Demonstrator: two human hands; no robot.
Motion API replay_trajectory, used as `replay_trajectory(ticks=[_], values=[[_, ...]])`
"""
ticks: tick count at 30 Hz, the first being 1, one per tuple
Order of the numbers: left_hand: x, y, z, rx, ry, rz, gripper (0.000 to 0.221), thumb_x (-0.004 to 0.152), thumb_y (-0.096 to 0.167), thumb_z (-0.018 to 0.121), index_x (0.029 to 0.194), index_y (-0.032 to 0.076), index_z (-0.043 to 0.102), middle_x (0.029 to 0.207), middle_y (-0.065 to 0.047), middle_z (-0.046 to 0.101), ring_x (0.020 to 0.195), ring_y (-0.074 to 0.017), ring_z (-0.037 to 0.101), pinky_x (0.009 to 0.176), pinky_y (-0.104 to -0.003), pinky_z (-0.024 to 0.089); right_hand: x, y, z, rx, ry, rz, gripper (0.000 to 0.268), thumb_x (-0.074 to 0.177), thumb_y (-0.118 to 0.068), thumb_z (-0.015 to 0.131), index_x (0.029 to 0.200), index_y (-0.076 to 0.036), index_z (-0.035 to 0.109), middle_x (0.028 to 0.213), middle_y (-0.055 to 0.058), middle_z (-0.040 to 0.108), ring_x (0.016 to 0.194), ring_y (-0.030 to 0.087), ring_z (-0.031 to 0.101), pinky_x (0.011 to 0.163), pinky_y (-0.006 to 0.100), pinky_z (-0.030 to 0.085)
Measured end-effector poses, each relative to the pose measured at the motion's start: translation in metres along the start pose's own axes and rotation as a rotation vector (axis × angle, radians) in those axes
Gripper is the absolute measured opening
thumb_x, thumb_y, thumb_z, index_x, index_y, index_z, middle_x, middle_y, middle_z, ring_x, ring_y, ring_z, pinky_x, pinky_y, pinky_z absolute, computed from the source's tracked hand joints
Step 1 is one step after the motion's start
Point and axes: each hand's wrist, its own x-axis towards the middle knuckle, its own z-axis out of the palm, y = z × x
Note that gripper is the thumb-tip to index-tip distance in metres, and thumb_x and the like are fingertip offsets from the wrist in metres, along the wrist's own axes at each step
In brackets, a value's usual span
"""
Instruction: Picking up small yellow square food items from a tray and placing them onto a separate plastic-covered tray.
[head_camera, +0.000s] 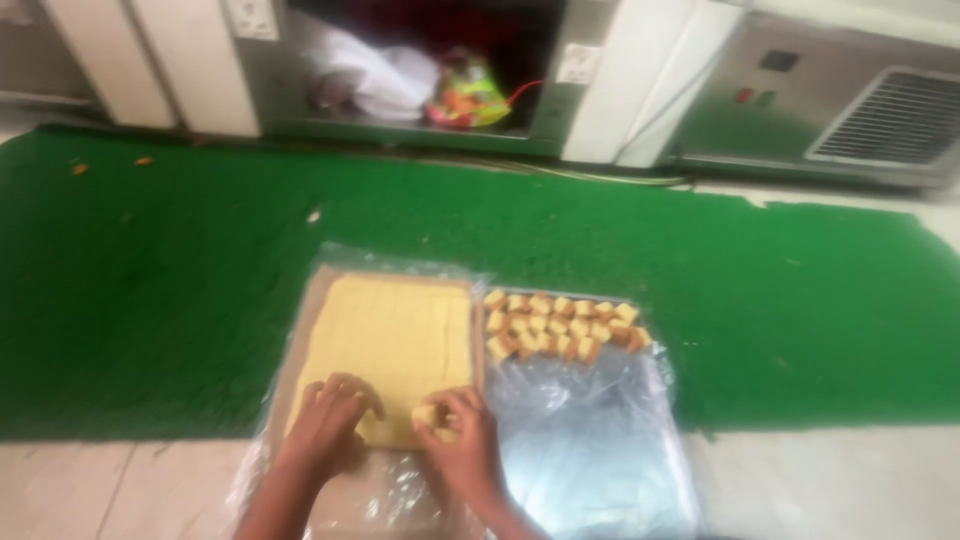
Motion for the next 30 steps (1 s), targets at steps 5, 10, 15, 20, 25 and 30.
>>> replay_trajectory(ticks=[5,10,15,20,25,30], values=[[0.044,0.028,0.016,0.072,0.036,0.092,0.039,0.071,-0.007,0.060,0.094,0.019,0.077,0.105,-0.003,0.074,0.120,-0.0210,0.057,0.110,-0.045,0.036,0.043,0.054,-0.064,0.019,0.171,0.030,0.027,0.082,-0.012,0.079,0.107,-0.004,0.071,0.117,0.007,0.063,0.095,0.018,0.071,0.083,0.028,0.066],[0.094,0.065,0.055,0.072,-0.036,0.227,0.036,0.076,-0.003,0.057,0.094,0.019,0.079,0.097,-0.008,0.074,0.115,-0.0230,0.058,0.107,-0.045,0.035,0.065,0.095,-0.141,-0.053,0.287,0.300,0.028,0.084,-0.016,0.080,0.109,-0.005,0.073,0.098,0.010,0.075,0.077,0.016,0.075,0.065,0.027,0.064],[0.144,0.114,0.090,0.162,-0.073,0.391,0.024,0.083,0.005,0.057,0.093,0.015,0.077,0.101,-0.009,0.073,0.118,-0.0246,0.058,0.106,-0.048,0.036,0.074,0.132,-0.197,-0.117,0.385,0.283,0.033,0.083,-0.019,0.080,0.112,-0.006,0.073,0.090,0.010,0.080,0.071,0.015,0.076,0.060,0.026,0.061],[0.171,0.168,0.111,0.160,-0.021,0.451,0.029,0.090,0.005,0.050,0.104,0.012,0.074,0.109,-0.012,0.070,0.116,-0.0263,0.058,0.110,-0.053,0.034,0.082,0.120,-0.228,-0.282,0.341,0.439,0.038,0.084,-0.023,0.079,0.119,-0.010,0.073,0.090,0.010,0.080,0.064,0.020,0.074,0.053,0.031,0.056],[0.183,0.202,0.143,0.047,-0.120,0.351,0.042,0.094,0.001,0.042,0.130,0.009,0.064,0.129,-0.014,0.059,0.120,-0.0279,0.054,0.108,-0.045,0.039,0.089,0.152,-0.233,-0.301,0.289,0.393,0.040,0.080,-0.018,0.082,0.117,-0.009,0.072,0.091,0.009,0.080,0.071,0.014,0.078,0.060,0.026,0.063],[0.180,0.211,0.167,0.050,-0.004,0.417,0.053,0.084,0.001,0.049,0.136,0.006,0.058,0.142,-0.014,0.054,0.130,-0.0299,0.049,0.111,-0.044,0.036,0.094,0.166,-0.234,-0.337,0.261,0.346,0.037,0.079,-0.015,0.081,0.115,-0.009,0.072,0.092,0.009,0.080,0.074,0.016,0.078,0.064,0.030,0.063]])
